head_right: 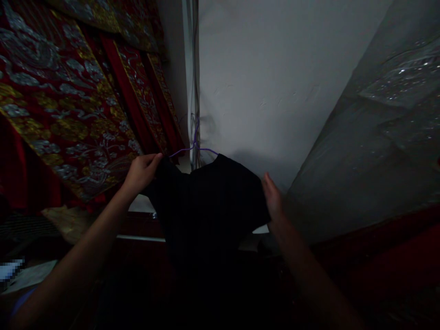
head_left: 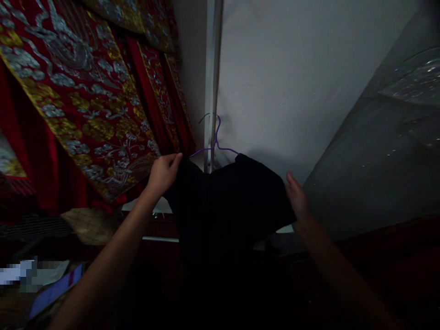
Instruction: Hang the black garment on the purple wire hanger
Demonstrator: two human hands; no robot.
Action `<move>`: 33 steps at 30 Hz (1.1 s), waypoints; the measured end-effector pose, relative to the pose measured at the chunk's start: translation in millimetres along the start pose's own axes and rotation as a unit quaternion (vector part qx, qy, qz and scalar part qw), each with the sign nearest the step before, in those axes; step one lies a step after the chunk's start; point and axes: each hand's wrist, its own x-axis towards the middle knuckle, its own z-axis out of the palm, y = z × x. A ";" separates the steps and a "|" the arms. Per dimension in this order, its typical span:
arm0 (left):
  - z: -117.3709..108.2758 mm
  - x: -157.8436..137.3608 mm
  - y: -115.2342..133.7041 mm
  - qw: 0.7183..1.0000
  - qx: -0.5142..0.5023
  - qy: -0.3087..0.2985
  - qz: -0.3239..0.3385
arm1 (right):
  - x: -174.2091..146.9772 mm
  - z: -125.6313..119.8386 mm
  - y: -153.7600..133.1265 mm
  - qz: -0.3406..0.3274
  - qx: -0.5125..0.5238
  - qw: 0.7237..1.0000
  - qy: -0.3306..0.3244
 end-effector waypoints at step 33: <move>-103.6 -104.7 65.5 0.891 -0.245 -0.366 -0.108 | -90.3 65.8 -21.2 -0.244 -0.196 0.906 -0.284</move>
